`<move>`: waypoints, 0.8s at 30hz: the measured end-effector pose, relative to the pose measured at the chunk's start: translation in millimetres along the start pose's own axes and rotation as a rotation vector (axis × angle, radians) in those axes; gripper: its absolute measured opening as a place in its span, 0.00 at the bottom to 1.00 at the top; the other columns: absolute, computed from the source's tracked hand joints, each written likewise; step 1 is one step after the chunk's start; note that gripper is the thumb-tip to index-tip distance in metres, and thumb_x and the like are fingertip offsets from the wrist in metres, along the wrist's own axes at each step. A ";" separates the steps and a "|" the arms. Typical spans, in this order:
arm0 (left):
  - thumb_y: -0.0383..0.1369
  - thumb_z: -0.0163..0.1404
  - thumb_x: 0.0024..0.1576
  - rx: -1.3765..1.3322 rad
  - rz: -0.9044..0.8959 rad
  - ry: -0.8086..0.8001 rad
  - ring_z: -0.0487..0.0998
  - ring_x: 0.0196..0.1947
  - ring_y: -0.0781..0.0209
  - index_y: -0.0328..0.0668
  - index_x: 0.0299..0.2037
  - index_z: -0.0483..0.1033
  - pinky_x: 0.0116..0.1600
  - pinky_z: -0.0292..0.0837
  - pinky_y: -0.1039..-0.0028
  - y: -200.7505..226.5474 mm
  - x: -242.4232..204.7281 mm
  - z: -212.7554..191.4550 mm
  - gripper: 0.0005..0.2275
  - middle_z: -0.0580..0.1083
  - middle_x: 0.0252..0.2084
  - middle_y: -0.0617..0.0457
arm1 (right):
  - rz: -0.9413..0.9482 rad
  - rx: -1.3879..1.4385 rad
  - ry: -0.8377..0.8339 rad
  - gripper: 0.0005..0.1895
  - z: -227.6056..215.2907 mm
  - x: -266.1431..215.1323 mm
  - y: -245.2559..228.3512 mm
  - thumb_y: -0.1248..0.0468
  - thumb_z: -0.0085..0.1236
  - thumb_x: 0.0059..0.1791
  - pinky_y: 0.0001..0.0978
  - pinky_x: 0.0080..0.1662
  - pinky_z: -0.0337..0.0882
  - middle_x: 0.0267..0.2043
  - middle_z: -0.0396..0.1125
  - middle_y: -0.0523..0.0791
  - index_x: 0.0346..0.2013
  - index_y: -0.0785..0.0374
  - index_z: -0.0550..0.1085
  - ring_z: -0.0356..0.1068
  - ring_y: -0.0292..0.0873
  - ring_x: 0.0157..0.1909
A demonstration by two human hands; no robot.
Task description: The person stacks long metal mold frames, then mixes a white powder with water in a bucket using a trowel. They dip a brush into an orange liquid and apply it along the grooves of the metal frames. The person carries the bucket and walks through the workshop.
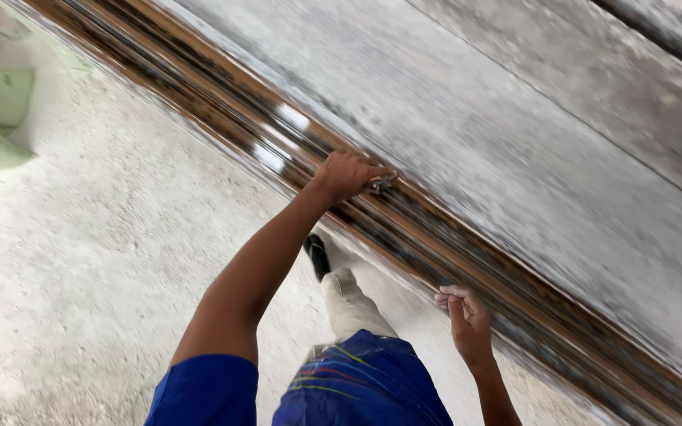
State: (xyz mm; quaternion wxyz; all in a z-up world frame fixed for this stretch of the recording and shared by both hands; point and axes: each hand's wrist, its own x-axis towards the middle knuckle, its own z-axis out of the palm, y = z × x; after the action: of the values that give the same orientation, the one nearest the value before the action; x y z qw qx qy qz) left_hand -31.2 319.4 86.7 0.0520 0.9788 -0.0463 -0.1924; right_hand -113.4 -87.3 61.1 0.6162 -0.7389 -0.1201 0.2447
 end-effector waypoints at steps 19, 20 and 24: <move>0.45 0.47 0.63 0.126 0.016 0.085 0.83 0.41 0.57 0.88 0.68 0.59 0.58 0.70 0.58 -498.1 -85.4 -59.6 0.23 0.74 0.62 0.61 | 0.101 -0.107 -0.197 0.19 346.5 263.1 -141.5 0.57 0.45 0.57 0.37 0.52 0.73 0.43 0.75 0.49 0.50 0.68 0.75 0.73 0.43 0.47; 0.45 0.49 0.60 0.150 0.027 0.120 0.82 0.43 0.58 0.87 0.67 0.60 0.57 0.70 0.58 -528.0 -89.9 -63.4 0.24 0.75 0.60 0.62 | 0.091 -0.116 -0.167 0.19 360.6 270.0 -144.2 0.56 0.45 0.57 0.37 0.52 0.73 0.44 0.75 0.49 0.51 0.68 0.75 0.74 0.43 0.47; 0.40 0.47 0.66 0.168 0.110 0.185 0.80 0.50 0.58 0.81 0.69 0.61 0.48 0.73 0.62 -654.4 -105.5 -74.1 0.22 0.76 0.59 0.59 | 0.289 -0.121 0.022 0.21 428.7 300.6 -157.4 0.54 0.46 0.56 0.41 0.45 0.72 0.45 0.74 0.50 0.53 0.67 0.75 0.73 0.45 0.45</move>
State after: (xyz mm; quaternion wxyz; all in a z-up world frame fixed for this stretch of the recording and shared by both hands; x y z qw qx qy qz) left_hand -53.9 985.4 116.0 -0.0154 0.9893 -0.1111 -0.0938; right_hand -56.5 455.2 97.8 0.5304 -0.7868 -0.0204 0.3150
